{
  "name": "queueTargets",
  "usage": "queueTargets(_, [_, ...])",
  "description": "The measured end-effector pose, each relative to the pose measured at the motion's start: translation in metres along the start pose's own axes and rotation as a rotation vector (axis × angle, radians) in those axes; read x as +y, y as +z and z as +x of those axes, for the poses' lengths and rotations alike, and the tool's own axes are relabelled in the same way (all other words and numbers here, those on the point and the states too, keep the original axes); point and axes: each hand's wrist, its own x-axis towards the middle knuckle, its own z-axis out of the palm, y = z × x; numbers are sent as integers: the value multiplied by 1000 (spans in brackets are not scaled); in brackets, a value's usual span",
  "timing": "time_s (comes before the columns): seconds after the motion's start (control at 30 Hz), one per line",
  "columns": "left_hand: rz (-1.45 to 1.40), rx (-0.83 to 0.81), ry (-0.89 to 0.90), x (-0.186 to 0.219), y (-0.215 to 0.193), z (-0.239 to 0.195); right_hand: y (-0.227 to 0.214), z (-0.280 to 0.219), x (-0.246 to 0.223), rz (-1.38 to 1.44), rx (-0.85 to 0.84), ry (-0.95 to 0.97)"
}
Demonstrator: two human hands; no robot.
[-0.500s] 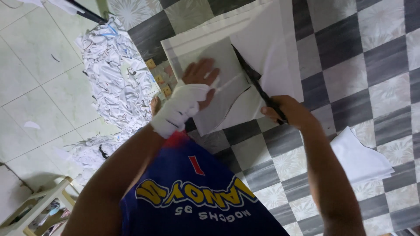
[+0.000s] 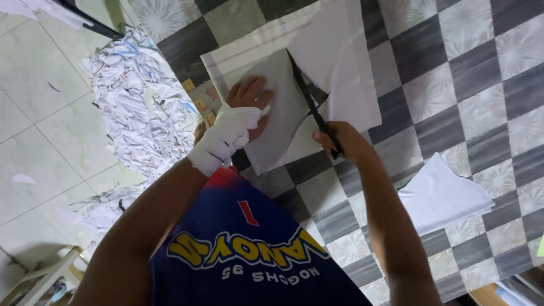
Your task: Cutting out pattern pieces from white fabric using large industrial scissors on a checkered work surface.
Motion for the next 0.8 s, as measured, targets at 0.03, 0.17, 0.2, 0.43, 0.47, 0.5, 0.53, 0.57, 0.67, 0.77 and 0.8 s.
queueTargets(0.03, [-1, 5, 3, 1, 0, 1, 4, -5, -6, -2, 5, -1])
queueTargets(0.17, [-24, -17, -22, 3, -2, 1, 20, -19, -22, 216, 58, 29])
queueTargets(0.2, [-21, -27, -28, 3, -2, 1, 24, -21, -25, 246, 67, 41])
queueTargets(0.43, [-70, -70, -59, 4, -5, 1, 37, -4, -14, 246, 71, 30])
queueTargets(0.47, [-67, -75, -60, 3, -3, 0, 36, -3, -16, 224, 75, 29])
queueTargets(0.5, [-65, -79, -61, 2, -1, 0, 35, -3, -17, 203, 80, 29])
queueTargets(0.53, [-65, -78, -59, 2, -1, 0, 34, -2, -19, 203, 82, 28])
queueTargets(0.57, [-69, -78, -60, 3, -1, 1, 34, -1, -21, 159, 89, 38])
queueTargets(0.67, [-71, -68, -43, 1, -4, -1, 33, 1, -20, 137, 108, 28])
queueTargets(0.77, [-77, -45, -22, -3, 3, 0, 35, 2, -30, 208, 107, 29])
queueTargets(0.8, [-85, -29, -21, -5, 6, 1, 35, 2, -37, 255, 94, 47])
